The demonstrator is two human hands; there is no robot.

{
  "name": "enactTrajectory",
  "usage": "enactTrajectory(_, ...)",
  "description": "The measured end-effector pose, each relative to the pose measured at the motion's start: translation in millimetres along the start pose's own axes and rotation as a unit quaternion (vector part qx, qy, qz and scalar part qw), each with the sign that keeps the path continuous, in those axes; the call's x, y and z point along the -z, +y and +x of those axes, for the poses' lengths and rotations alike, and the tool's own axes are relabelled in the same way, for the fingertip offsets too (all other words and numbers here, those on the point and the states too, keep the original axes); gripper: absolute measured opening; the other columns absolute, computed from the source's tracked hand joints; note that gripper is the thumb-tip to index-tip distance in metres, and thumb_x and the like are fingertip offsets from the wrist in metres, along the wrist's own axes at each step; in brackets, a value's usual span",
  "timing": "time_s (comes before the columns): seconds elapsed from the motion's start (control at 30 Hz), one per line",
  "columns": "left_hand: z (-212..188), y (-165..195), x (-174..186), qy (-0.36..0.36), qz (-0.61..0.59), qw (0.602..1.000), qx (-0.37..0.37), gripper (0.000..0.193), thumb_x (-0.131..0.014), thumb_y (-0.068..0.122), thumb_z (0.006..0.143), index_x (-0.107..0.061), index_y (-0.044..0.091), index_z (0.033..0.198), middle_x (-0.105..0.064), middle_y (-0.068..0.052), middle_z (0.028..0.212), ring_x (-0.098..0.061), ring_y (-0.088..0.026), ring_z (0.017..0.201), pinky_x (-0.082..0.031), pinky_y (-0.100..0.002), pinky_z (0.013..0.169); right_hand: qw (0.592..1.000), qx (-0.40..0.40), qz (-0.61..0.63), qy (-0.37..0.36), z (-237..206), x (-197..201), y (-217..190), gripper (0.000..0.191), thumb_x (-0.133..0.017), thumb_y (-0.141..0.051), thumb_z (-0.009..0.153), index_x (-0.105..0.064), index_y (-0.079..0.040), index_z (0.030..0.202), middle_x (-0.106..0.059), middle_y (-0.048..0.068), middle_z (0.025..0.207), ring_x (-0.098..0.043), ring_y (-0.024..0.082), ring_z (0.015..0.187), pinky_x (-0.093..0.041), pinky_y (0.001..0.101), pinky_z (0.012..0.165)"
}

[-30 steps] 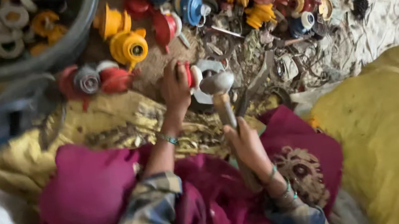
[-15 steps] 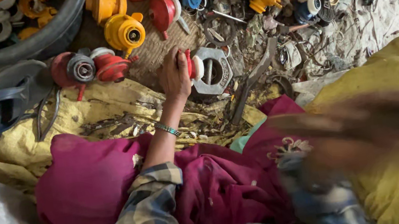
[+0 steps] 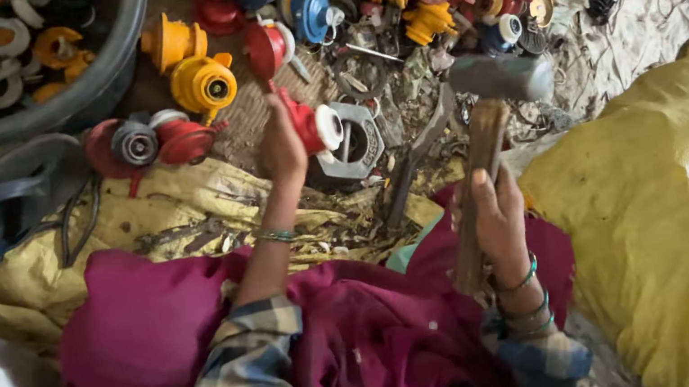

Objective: The person sits on the floor and uses a hammer to strike a red plastic component placed in a metal jig. They repeatedly reposition the part and strike it multiple times, occasionally inspecting the component between strikes.

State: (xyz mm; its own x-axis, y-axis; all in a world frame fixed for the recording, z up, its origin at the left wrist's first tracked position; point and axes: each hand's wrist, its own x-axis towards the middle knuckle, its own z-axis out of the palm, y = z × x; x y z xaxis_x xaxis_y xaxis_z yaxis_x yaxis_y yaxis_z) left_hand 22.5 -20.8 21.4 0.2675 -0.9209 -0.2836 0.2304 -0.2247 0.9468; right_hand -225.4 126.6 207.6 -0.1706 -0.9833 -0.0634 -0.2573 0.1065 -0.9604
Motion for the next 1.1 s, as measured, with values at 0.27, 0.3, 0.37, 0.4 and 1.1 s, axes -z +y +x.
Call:
enactTrajectory(0.27, 2.3, 5.0, 13.4, -0.11, -0.473, 0.87, 0.083, 0.063, -0.045, 0.063, 0.101, -0.051, 0.02, 0.147, -0.069, -0.009, 0.118, -0.068, -0.022, 0.106, -0.059, -0.041, 0.092, 0.999, -0.041, -0.001, -0.031, 53.4, -37.4, 70.3, 0.03, -0.056, -0.035, 0.111, -0.059, -0.006, 0.103, -0.061, 0.002, 0.079, -0.057, 0.008, 0.06, -0.047, 0.0245, 0.051)
enactTrajectory(0.3, 1.4, 5.9, 14.4, -0.152, -0.481, 0.86, 0.078, 0.066, -0.043, 0.064, 0.101, -0.054, 0.013, 0.141, -0.07, -0.012, 0.116, -0.07, -0.028, 0.101, -0.06, -0.045, 0.085, 0.994, -0.102, 0.03, -0.031, 59.2, -37.4, 88.8, 0.033, -0.056, -0.037, 0.11, -0.059, -0.006, 0.101, -0.061, 0.003, 0.077, -0.057, 0.01, 0.057, -0.048, 0.0256, 0.049)
enactTrajectory(0.37, -0.9, 6.9, 15.5, -0.241, -0.495, 0.831, 0.073, 0.075, -0.04, 0.067, 0.102, -0.06, 0.0, 0.13, -0.072, -0.018, 0.111, -0.074, -0.039, 0.09, -0.064, -0.051, 0.07, 0.97, -0.226, 0.089, -0.026, 66.7, -35.2, 120.9, 0.038, -0.056, -0.042, 0.106, -0.061, -0.005, 0.095, -0.061, 0.004, 0.073, -0.056, 0.013, 0.051, -0.048, 0.0277, 0.045)
enactTrajectory(0.4, -0.7, 7.5, 15.0, -0.252, -0.504, 0.821, 0.092, 0.075, -0.04, 0.066, 0.103, -0.06, -0.001, 0.13, -0.072, -0.021, 0.112, -0.074, -0.04, 0.091, -0.064, -0.052, 0.071, 0.955, -0.256, 0.147, -0.034, 69.5, -33.9, 132.8, 0.036, -0.056, -0.041, 0.105, -0.062, -0.006, 0.099, -0.062, 0.003, 0.075, -0.057, 0.012, 0.054, -0.048, 0.0265, 0.047)
enactTrajectory(1.1, -30.9, 19.4, -9.5, -0.13, -0.12, 0.973, -0.145, 0.06, -0.044, 0.057, 0.111, -0.057, 0.004, 0.136, -0.059, -0.01, 0.118, -0.055, -0.021, 0.11, -0.046, -0.036, 0.1, 0.985, 0.026, -0.047, -0.163, 57.9, -65.0, 64.7, 0.073, -0.061, -0.035, 0.104, -0.028, -0.001, 0.159, -0.04, 0.018, 0.16, -0.045, 0.03, 0.147, -0.043, 0.0396, 0.116)
